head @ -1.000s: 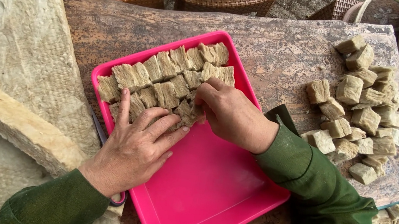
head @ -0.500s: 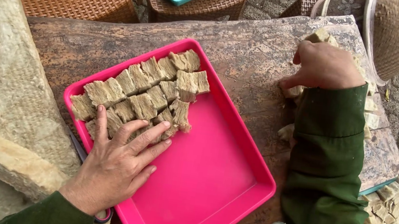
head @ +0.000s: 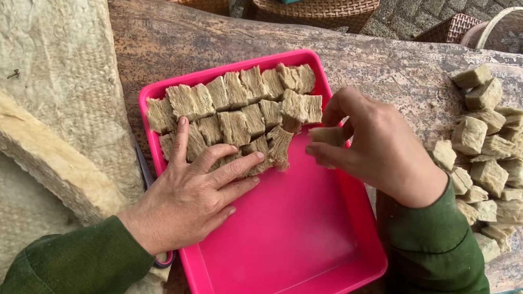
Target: Arranging small cubes of rockwool into a plastic tray for seedling cultivation.
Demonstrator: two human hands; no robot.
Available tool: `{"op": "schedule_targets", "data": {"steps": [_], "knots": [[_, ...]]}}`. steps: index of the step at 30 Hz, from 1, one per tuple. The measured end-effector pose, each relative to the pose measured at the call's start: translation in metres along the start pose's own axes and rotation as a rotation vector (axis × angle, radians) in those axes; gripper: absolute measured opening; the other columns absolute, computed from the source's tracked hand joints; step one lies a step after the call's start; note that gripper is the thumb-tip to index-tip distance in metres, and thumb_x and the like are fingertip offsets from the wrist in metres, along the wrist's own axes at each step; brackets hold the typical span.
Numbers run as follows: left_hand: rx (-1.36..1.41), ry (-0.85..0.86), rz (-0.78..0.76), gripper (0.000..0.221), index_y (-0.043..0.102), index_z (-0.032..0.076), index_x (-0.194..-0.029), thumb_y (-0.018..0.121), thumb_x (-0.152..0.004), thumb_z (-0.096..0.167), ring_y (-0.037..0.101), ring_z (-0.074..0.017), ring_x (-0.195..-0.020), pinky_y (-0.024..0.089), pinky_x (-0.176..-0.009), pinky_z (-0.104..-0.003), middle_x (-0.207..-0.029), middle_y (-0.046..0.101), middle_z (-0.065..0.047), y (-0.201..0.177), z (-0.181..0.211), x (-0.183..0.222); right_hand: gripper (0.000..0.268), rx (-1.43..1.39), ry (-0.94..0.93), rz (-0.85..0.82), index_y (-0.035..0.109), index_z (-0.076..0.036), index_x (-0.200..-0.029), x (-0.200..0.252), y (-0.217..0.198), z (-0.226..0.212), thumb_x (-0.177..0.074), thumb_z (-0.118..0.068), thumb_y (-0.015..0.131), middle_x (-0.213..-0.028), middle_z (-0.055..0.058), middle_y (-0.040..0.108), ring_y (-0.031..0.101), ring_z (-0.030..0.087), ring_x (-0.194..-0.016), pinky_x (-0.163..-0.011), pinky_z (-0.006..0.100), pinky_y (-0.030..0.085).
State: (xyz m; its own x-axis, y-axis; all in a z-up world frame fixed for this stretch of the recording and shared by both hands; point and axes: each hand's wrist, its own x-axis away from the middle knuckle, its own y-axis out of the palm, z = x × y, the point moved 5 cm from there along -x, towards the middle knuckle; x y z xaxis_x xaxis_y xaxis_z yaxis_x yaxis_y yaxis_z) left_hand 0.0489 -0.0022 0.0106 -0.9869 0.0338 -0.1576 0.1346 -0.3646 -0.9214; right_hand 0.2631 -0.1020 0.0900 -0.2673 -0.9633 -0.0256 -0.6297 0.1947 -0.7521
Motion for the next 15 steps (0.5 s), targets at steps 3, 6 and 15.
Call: {"op": "schedule_targets", "data": {"steps": [3,6,15], "knots": [[-0.001,-0.009,-0.007,0.045,0.071,0.015,-0.123,0.076,-0.081,0.028,0.039,-0.0264,-0.133,0.002,-0.112,-0.087,-0.150,0.047,0.002,-0.005,0.002,-0.001,0.046,0.225,-0.005,-0.042,0.060,0.007,-0.110,0.001,0.033,0.006,-0.080,-0.018,0.084,-0.087,0.015,0.073,0.075,0.027,-0.075,-0.062,0.037,0.059],[-0.013,0.007,0.015,0.045,0.071,0.014,-0.124,0.075,-0.081,0.027,0.039,-0.0266,-0.133,0.003,-0.112,-0.087,-0.149,0.047,0.001,-0.005,0.002,0.000,0.030,0.331,-0.029,-0.028,0.063,0.003,-0.087,0.001,0.044,0.009,-0.081,-0.016,0.086,-0.081,0.018,0.066,0.068,0.035,-0.074,-0.066,0.044,0.056],[-0.032,0.007,0.032,0.044,0.071,0.015,-0.124,0.075,-0.082,0.025,0.039,-0.0262,-0.133,0.003,-0.112,-0.087,-0.150,0.046,0.002,-0.009,0.004,0.000,0.019,0.141,-0.127,0.018,0.063,0.001,-0.092,0.000,0.042,0.002,-0.077,0.003,0.074,-0.095,0.017,0.061,0.066,0.035,-0.079,-0.065,0.040,0.058]]}}
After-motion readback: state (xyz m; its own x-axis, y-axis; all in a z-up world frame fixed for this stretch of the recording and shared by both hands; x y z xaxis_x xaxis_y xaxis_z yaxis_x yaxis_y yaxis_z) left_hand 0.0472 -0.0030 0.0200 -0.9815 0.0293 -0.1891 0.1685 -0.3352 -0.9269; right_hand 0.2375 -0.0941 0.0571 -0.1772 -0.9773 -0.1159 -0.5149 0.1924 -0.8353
